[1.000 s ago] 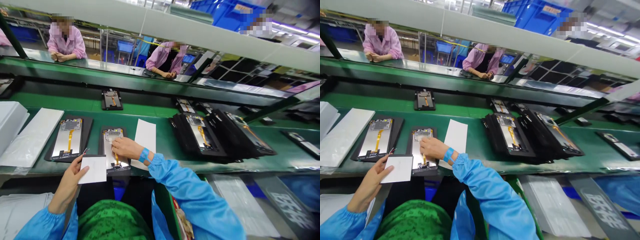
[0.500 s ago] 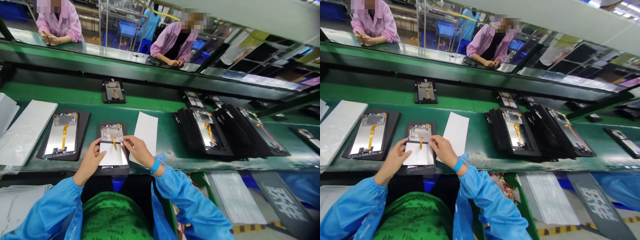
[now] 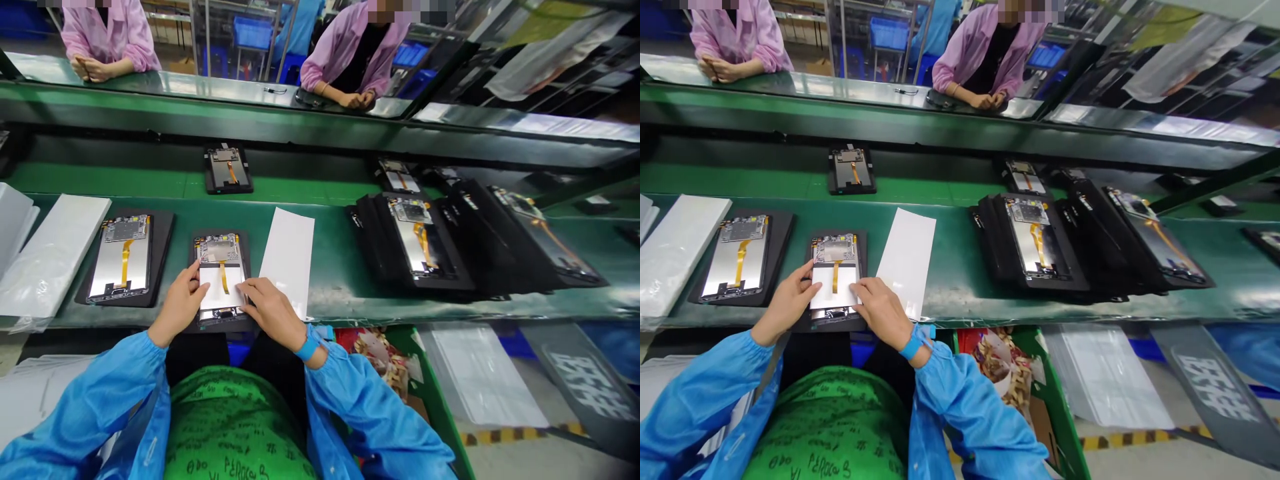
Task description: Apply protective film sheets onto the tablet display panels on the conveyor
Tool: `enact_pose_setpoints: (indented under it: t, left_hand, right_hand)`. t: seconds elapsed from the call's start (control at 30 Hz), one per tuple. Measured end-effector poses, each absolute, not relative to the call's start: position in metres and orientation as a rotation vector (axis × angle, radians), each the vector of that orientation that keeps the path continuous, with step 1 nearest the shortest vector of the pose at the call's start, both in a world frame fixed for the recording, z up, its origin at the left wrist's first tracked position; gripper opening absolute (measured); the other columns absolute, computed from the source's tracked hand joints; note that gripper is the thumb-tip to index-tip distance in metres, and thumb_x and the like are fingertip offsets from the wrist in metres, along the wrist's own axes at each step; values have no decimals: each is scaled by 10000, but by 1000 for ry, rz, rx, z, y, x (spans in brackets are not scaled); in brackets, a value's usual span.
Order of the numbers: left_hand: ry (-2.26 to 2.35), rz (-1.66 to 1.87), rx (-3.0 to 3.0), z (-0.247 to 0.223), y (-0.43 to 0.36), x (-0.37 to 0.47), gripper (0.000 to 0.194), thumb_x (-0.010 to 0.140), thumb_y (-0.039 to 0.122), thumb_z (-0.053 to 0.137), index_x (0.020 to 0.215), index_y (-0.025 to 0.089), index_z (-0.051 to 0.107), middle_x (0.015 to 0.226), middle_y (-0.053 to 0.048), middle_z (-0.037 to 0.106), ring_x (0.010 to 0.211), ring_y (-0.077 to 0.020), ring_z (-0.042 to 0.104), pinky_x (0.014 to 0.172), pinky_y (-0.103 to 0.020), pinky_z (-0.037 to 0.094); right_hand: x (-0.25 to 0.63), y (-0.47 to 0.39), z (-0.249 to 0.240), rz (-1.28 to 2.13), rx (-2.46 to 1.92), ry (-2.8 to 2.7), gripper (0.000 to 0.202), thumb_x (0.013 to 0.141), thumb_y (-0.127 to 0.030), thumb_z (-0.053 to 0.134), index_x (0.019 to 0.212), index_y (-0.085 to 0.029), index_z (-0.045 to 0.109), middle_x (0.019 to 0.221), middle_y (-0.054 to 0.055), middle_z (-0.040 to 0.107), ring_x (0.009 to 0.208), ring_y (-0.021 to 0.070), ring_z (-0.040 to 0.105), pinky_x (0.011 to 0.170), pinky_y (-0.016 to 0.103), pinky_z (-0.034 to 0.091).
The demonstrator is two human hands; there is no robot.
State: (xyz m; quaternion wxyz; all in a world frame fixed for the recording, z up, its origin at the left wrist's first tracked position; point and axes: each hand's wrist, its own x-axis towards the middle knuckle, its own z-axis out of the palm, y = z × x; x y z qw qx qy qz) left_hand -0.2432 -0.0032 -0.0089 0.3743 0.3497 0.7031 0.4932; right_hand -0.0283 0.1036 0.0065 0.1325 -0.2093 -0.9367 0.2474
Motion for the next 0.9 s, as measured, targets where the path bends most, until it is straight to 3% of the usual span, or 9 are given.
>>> enact_pose_setpoints:
  t: [0.17, 0.3, 0.9]
  left_hand:
    - [2038, 1063, 1217, -9, -7, -253, 605, 852, 299, 600, 1435, 172, 500, 927, -11, 546, 683, -128, 532, 689, -292, 477]
    - [2057, 998, 1268, -7, -8, -255, 586, 870, 302, 565, 1434, 160, 493, 924, -11, 535, 661, -131, 532, 689, -301, 461]
    - [2078, 949, 1354, -1, -4, -253, 516, 892, 302, 538, 1391, 171, 522, 924, -14, 546, 672, -147, 549, 741, -335, 458]
  right_hand:
    - [-27, 103, 3, 629, -566, -2727, 316, 972, -167, 561, 1286, -190, 555, 1217, 126, 619, 1109, 270, 571, 912, 428, 562]
    - [-27, 102, 0, 581, -546, -2726, 296, 1004, -150, 464, 1274, -199, 575, 1175, 125, 638, 1060, 263, 586, 895, 431, 561]
    - [-22, 102, -4, 809, -568, -2580, 304, 974, -145, 534, 1267, -215, 574, 1229, 120, 625, 1136, 253, 585, 967, 454, 556]
